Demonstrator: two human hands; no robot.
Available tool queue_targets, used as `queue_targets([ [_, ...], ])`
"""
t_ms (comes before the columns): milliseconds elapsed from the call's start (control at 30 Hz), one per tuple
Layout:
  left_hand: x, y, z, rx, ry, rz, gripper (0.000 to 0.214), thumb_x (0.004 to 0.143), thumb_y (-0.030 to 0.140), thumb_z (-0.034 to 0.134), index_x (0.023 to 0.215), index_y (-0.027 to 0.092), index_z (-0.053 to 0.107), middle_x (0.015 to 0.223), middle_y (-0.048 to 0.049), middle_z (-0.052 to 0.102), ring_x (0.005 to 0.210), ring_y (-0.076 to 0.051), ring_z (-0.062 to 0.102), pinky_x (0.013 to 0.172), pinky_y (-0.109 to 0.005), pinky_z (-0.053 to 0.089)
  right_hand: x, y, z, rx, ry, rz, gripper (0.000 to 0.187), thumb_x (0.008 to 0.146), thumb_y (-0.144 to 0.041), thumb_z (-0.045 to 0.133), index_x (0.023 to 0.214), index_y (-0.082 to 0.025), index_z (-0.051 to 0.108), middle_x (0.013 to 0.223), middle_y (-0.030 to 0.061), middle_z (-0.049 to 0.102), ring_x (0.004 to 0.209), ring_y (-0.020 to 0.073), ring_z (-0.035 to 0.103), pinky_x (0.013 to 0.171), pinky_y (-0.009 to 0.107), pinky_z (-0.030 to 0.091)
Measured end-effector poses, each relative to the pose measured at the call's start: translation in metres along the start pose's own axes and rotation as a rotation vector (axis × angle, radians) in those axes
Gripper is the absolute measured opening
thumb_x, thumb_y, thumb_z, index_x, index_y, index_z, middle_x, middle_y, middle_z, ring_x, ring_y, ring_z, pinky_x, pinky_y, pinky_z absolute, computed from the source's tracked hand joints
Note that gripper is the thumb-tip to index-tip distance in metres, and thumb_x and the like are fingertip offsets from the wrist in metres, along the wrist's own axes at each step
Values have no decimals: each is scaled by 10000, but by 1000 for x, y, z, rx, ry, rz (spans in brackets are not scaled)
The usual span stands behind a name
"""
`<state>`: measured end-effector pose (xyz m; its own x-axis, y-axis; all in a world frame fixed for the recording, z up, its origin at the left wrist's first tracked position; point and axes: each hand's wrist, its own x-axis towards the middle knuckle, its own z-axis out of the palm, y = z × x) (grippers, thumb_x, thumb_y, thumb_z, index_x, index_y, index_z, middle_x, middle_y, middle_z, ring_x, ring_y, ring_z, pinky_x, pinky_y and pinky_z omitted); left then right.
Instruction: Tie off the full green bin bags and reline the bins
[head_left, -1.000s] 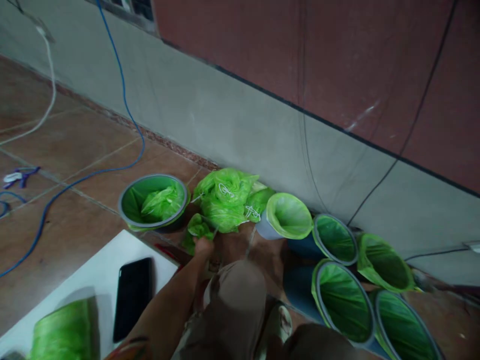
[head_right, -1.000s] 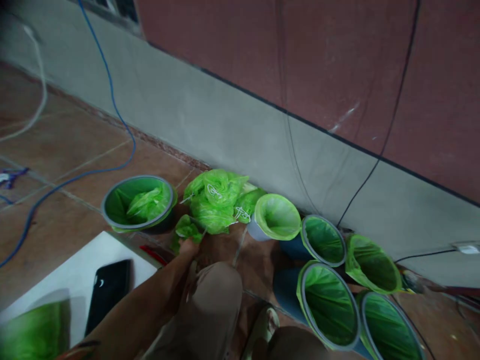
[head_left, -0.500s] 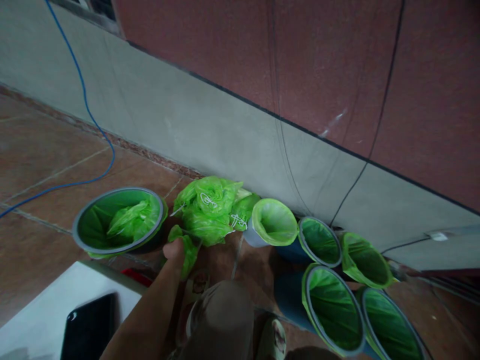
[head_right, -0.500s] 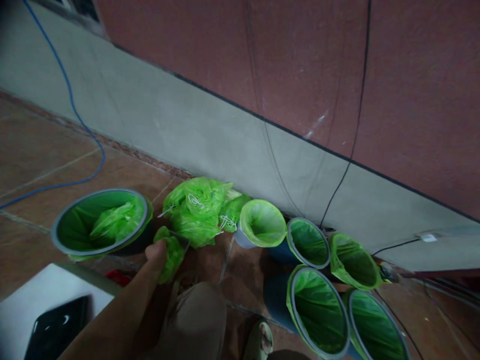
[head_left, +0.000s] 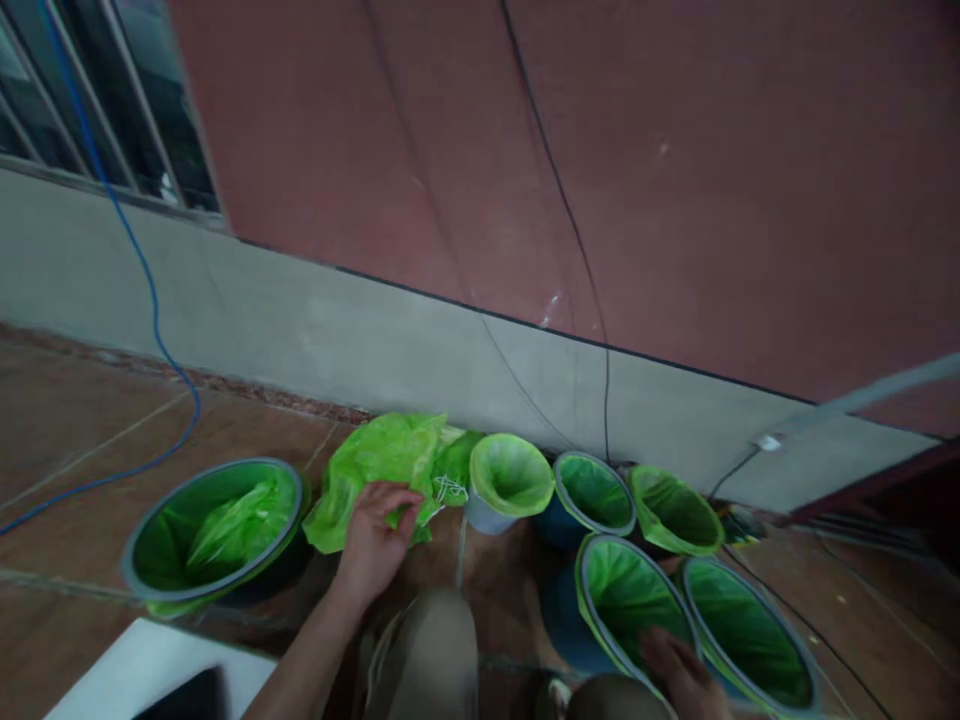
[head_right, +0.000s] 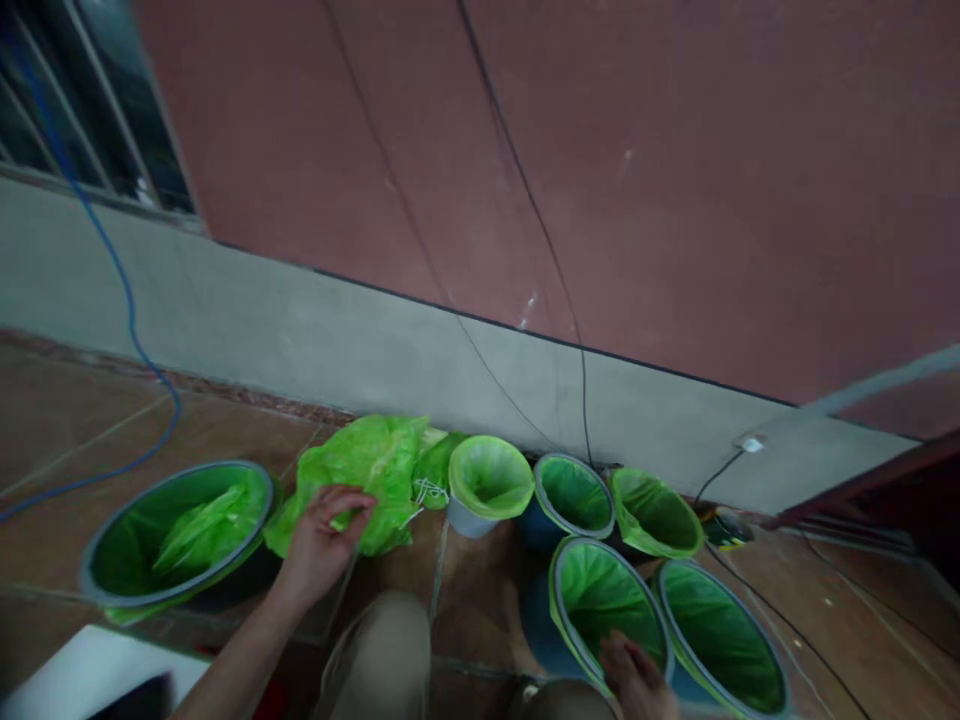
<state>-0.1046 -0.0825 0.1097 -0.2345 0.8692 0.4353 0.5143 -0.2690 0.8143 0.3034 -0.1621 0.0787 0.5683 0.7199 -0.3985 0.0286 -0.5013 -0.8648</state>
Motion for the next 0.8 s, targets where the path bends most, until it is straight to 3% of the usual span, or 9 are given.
queue_targets([
  [100, -20, 58, 23, 79, -294, 315, 253, 819, 118, 509, 837, 259, 719, 890, -11, 701, 890, -172, 631, 1107, -530, 318, -22, -40, 34, 216, -196, -109, 724, 608, -663, 732, 1144, -189, 620, 1128, 123, 701, 1024, 281, 671, 828, 376, 550],
  [133, -30, 72, 32, 73, -390, 403, 304, 814, 73, 476, 861, 263, 708, 893, 2, 697, 883, -154, 634, 1134, -517, 288, -33, -52, 48, 258, -308, -115, 699, 674, -653, 694, 1212, -220, 588, 1173, 104, 688, 1026, 259, 671, 806, 364, 551],
  [200, -52, 94, 48, 84, -576, 547, 353, 818, 41, 443, 926, 272, 687, 921, 14, 686, 886, -132, 635, 1162, -467, 273, -51, -68, 75, 336, -389, -54, 650, 689, -609, 704, 1201, -230, 575, 1111, 84, 710, 952, 244, 688, 712, 341, 555],
  [300, -82, 111, 60, 131, -811, 650, 327, 827, 53, 445, 934, 270, 665, 944, 13, 686, 915, -135, 636, 1091, -374, 389, -55, -73, 103, 505, -334, 18, 609, 540, -354, 835, 1058, -164, 579, 825, 49, 734, 752, 203, 689, 659, 287, 531],
  [367, -96, 113, 60, 183, -965, 609, 372, 793, 39, 446, 1003, 268, 652, 998, 0, 699, 928, -143, 648, 943, -285, 489, -45, -71, 105, 610, -247, 62, 554, 463, -213, 803, 962, -151, 571, 659, 19, 698, 585, 176, 636, 569, 271, 498],
  [433, -103, 108, 53, 282, -1054, 496, 490, 769, 35, 430, 1163, 264, 609, 1047, -22, 714, 925, -152, 669, 848, -249, 521, -30, -72, 91, 720, -131, 17, 505, 434, -157, 756, 903, -161, 568, 590, -9, 668, 516, 156, 593, 521, 258, 467],
  [567, -97, 80, 38, 441, -1029, 326, 637, 792, 170, 464, 1413, 313, 455, 1128, -32, 731, 1013, -217, 686, 918, -334, 532, -7, -92, 32, 846, -15, -146, 471, 452, -145, 721, 905, -173, 596, 600, -25, 671, 486, 134, 570, 495, 242, 444],
  [667, -80, 57, 33, 484, -970, 335, 548, 798, 314, 504, 1336, 402, 552, 1320, 15, 640, 1200, -269, 606, 1053, -397, 476, -3, -111, -14, 912, -7, -239, 520, 478, -144, 704, 988, -171, 606, 621, -15, 687, 497, 135, 582, 501, 233, 446],
  [800, -49, 56, 35, 653, -954, 311, 452, 768, 250, 488, 1163, 285, 704, 1215, -41, 703, 1156, -289, 636, 1058, -395, 472, -12, -124, -51, 962, -133, -302, 542, 515, -174, 744, 1042, -168, 619, 667, -7, 700, 572, 147, 628, 544, 236, 477],
])
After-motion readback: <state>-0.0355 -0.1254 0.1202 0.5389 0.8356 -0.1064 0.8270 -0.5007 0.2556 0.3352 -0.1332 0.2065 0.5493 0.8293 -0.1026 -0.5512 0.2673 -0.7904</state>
